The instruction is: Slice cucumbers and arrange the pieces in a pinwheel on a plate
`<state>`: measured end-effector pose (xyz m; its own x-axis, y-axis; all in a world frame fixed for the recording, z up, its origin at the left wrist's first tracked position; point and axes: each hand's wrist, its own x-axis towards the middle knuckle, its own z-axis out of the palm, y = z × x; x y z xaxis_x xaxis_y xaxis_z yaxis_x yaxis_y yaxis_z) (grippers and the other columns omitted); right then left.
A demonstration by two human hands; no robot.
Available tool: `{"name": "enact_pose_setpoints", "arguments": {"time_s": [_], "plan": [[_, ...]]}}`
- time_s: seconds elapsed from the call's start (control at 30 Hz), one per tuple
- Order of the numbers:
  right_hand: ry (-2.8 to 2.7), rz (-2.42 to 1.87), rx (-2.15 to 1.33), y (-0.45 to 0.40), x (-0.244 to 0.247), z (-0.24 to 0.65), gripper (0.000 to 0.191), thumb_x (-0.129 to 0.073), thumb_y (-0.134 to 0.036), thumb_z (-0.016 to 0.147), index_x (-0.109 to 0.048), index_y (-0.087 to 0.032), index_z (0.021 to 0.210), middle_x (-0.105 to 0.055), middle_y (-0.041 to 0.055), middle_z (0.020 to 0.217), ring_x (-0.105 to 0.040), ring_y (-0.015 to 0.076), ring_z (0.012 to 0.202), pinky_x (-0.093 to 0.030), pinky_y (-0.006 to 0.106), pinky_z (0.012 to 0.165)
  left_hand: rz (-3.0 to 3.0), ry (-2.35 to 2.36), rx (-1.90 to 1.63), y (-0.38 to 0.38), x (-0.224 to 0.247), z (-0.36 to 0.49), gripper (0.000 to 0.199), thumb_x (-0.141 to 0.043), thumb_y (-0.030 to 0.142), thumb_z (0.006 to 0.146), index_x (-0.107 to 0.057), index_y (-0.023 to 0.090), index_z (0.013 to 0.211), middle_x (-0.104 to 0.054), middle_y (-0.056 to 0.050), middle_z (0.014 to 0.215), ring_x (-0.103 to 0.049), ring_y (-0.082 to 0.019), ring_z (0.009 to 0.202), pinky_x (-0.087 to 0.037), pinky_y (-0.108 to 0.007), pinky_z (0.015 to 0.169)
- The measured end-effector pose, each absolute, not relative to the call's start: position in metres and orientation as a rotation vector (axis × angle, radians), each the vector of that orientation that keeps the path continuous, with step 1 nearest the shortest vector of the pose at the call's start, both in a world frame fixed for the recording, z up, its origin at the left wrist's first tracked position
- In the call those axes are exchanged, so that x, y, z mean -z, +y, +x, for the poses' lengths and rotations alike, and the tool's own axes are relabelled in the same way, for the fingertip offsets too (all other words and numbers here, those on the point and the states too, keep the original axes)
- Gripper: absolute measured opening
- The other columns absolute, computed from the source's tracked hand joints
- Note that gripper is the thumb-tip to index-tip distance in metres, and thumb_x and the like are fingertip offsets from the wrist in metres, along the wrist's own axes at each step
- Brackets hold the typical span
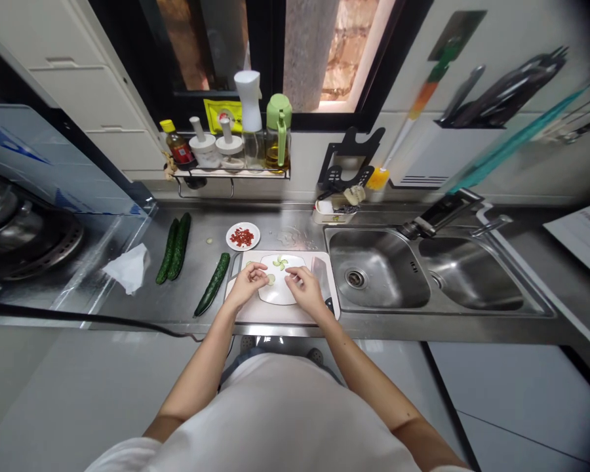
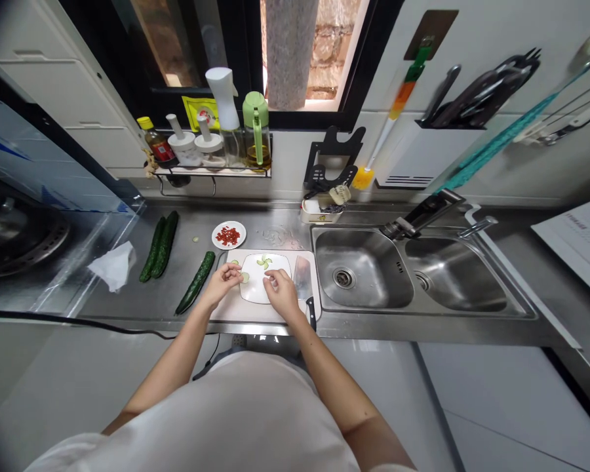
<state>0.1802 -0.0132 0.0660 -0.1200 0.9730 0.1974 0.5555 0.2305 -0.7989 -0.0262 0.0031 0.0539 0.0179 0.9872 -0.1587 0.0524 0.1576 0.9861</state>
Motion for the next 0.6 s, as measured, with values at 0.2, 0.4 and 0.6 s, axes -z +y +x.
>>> {"name": "enact_pose_setpoints", "arguments": {"time_s": [0.2, 0.4, 0.6], "plan": [[-1.788, -1.241, -0.845, -0.004, -0.093, 0.177, 0.027, -0.055, -0.035, 0.086, -0.066, -0.023, 0.108, -0.062, 0.0066, 0.103, -0.058, 0.0181, 0.091, -0.047, 0.028, 0.072, 1.261, 1.152, -0.922, 0.000, -0.094, -0.013, 0.045, -0.074, 0.037, 0.068, -0.058, 0.017, 0.104, -0.061, -0.001, 0.078, -0.053, -0.009, 0.066, -0.040, -0.022, 0.066], [-1.844, -1.183, -0.838, -0.005, -0.094, 0.176, 0.014, -0.056, -0.031, 0.087, -0.066, -0.021, 0.088, -0.061, 0.0055, 0.098, -0.056, 0.0187, 0.096, -0.046, 0.029, 0.074, 1.329, 1.131, -0.911, -0.002, -0.100, -0.001, 0.045, -0.074, 0.039, 0.070, -0.058, 0.018, 0.107, -0.059, 0.001, 0.074, -0.052, -0.009, 0.065, -0.040, -0.021, 0.065], [-1.737, -1.186, -0.944, -0.004, -0.090, 0.180, 0.016, -0.055, -0.033, 0.086, -0.061, -0.020, 0.080, -0.062, 0.0045, 0.092, -0.057, 0.0170, 0.091, -0.043, 0.023, 0.063, 1.210, 1.135, -0.984, -0.005, -0.096, 0.012, 0.049, -0.076, 0.038, 0.068, -0.058, 0.017, 0.108, -0.062, 0.001, 0.075, -0.057, -0.010, 0.069, -0.042, -0.020, 0.064]]}}
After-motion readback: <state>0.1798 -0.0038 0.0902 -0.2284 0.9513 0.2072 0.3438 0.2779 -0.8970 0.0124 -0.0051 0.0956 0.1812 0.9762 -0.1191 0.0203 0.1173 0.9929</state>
